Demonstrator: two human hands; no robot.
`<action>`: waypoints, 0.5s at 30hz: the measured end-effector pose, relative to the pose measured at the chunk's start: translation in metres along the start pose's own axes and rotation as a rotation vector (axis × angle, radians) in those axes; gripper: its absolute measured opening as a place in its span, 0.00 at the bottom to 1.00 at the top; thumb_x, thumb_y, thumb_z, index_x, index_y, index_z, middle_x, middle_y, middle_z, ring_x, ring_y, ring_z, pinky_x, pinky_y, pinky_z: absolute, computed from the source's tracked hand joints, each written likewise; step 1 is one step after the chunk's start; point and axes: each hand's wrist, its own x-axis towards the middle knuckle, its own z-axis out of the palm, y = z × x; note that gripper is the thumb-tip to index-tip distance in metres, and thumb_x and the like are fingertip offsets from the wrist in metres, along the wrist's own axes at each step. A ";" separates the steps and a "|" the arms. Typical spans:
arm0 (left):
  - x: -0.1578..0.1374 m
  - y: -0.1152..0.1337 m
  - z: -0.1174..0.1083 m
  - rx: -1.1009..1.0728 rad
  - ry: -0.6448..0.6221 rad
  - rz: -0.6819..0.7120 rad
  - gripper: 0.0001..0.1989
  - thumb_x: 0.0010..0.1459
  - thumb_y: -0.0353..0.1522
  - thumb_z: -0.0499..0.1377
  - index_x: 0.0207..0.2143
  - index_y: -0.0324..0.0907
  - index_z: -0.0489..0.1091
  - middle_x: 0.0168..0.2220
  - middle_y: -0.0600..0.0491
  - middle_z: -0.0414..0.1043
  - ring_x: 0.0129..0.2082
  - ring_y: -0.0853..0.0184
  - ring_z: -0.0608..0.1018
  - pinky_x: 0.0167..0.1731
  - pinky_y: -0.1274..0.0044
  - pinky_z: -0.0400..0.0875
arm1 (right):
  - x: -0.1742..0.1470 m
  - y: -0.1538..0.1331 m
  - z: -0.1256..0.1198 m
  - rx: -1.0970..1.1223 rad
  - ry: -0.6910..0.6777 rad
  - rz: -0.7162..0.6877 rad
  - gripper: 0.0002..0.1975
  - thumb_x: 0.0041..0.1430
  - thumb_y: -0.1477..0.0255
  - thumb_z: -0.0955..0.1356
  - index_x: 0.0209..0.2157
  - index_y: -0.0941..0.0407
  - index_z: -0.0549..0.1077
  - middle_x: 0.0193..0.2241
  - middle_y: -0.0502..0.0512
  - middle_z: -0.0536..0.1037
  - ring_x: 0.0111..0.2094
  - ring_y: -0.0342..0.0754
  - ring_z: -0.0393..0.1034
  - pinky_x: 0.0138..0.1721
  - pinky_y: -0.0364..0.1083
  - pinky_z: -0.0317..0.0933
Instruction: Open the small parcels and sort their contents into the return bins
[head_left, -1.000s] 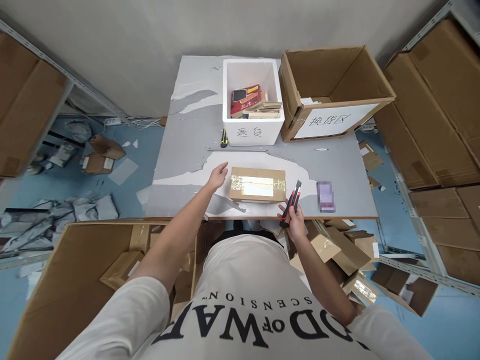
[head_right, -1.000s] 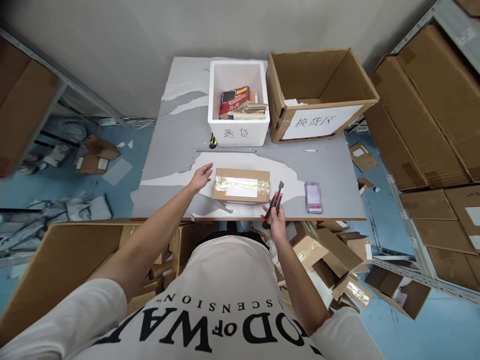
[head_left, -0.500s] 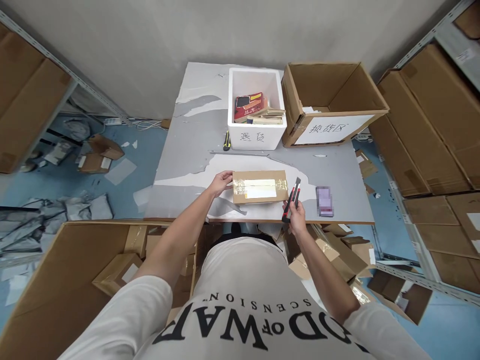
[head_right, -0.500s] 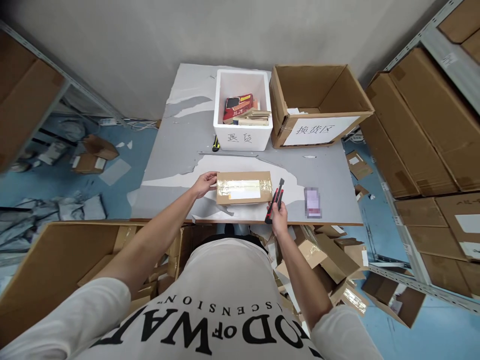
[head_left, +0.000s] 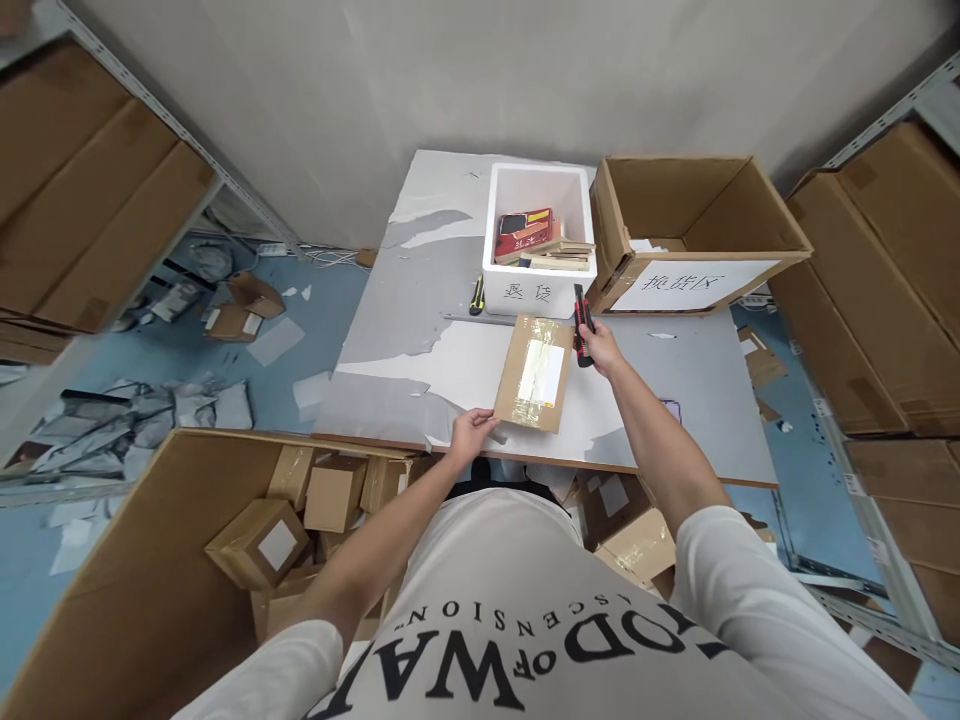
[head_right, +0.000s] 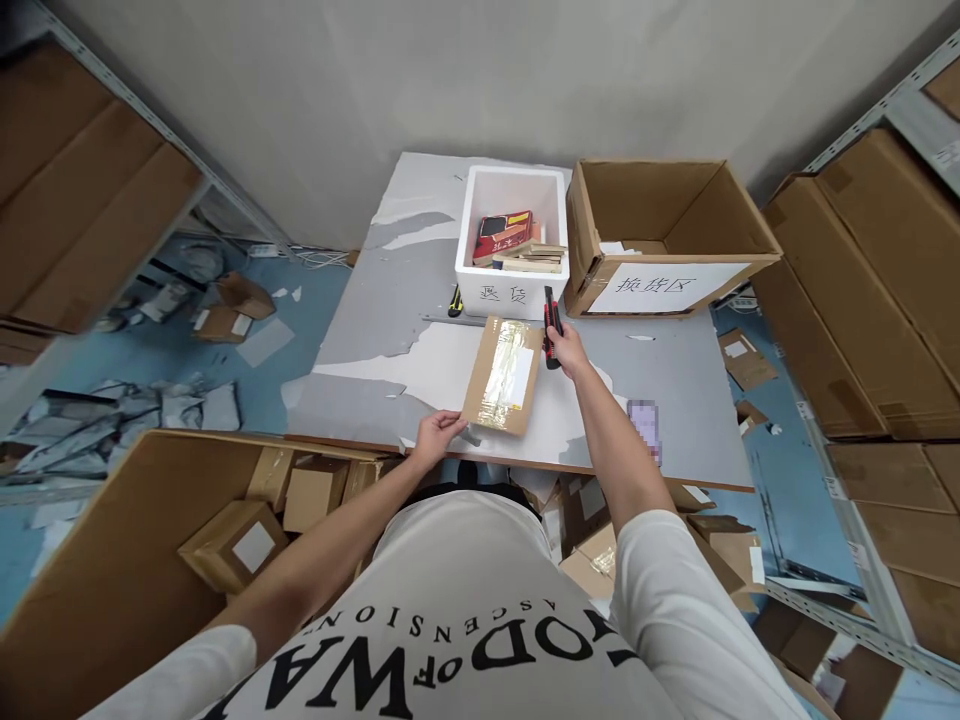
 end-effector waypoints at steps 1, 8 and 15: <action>-0.005 -0.005 0.005 0.000 0.014 -0.003 0.23 0.37 0.43 0.71 0.32 0.37 0.75 0.35 0.45 0.80 0.40 0.56 0.80 0.44 0.65 0.74 | 0.005 0.002 0.004 -0.035 -0.008 0.010 0.17 0.50 0.58 0.70 0.35 0.54 0.66 0.22 0.45 0.69 0.22 0.40 0.65 0.25 0.42 0.63; -0.011 -0.019 0.015 0.027 0.040 -0.032 0.20 0.40 0.43 0.69 0.33 0.39 0.75 0.34 0.46 0.80 0.39 0.57 0.81 0.42 0.67 0.76 | 0.013 0.027 0.008 -0.166 0.015 0.055 0.17 0.48 0.57 0.69 0.34 0.54 0.66 0.21 0.44 0.68 0.22 0.40 0.62 0.21 0.40 0.57; -0.014 -0.014 0.010 0.128 0.027 -0.034 0.15 0.44 0.39 0.67 0.34 0.39 0.76 0.34 0.47 0.80 0.40 0.59 0.81 0.43 0.68 0.75 | 0.007 0.027 0.008 -0.153 -0.029 0.015 0.20 0.49 0.55 0.68 0.37 0.54 0.64 0.23 0.44 0.67 0.21 0.40 0.62 0.22 0.41 0.58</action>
